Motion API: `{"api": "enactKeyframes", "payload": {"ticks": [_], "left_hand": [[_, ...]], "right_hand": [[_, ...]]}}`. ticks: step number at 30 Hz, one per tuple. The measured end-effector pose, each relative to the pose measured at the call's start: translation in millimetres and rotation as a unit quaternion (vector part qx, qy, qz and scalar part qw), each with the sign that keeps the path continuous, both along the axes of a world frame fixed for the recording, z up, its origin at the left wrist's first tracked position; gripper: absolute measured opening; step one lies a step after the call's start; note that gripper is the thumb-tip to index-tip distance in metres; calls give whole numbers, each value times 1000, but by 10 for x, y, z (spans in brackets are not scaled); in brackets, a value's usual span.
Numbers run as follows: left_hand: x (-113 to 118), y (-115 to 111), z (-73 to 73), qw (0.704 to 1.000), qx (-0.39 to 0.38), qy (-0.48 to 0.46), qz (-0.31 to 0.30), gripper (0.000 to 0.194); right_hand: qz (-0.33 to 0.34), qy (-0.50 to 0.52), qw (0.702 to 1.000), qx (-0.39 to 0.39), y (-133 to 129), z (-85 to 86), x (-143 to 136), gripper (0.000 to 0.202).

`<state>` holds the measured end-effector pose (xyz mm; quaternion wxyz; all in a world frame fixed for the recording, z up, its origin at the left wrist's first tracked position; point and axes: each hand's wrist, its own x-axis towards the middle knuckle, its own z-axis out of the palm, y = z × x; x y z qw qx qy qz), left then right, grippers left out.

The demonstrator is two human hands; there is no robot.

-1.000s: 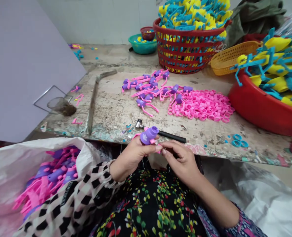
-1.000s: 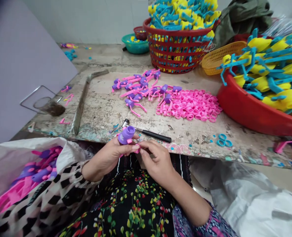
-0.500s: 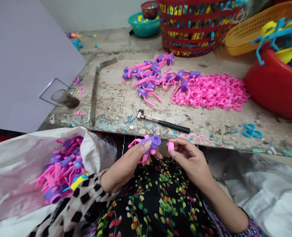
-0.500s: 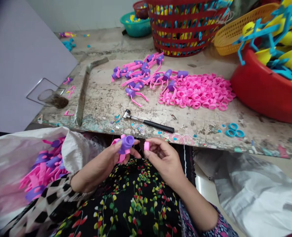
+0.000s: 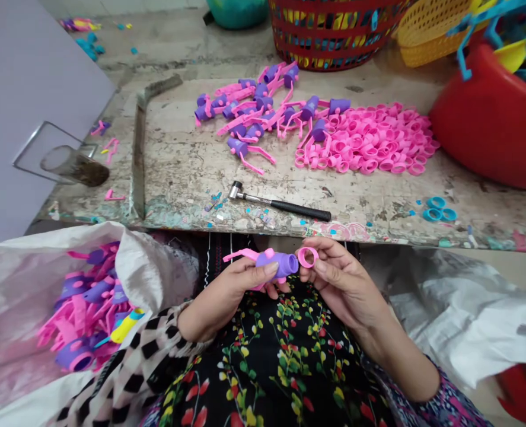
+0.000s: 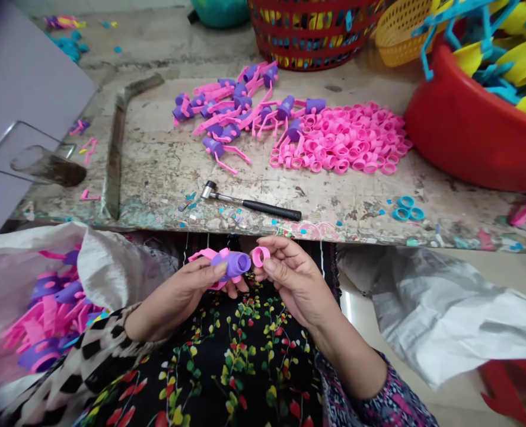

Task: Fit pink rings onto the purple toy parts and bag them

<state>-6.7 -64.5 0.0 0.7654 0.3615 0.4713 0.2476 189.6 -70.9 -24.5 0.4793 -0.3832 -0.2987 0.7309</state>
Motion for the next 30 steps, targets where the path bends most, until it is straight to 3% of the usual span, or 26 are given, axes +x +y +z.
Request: {"api": "enactKeyframes", "payload": {"ticks": [12,30], "left_hand": [[-37,55,-87,1000,1,10,-16,35],[-49,47,-158,999,-6,-43,18,30]], "right_hand": [[16,91,993,-76,37,5,-21,22],[56,186,970,-149,70,-60,-29,22]]}}
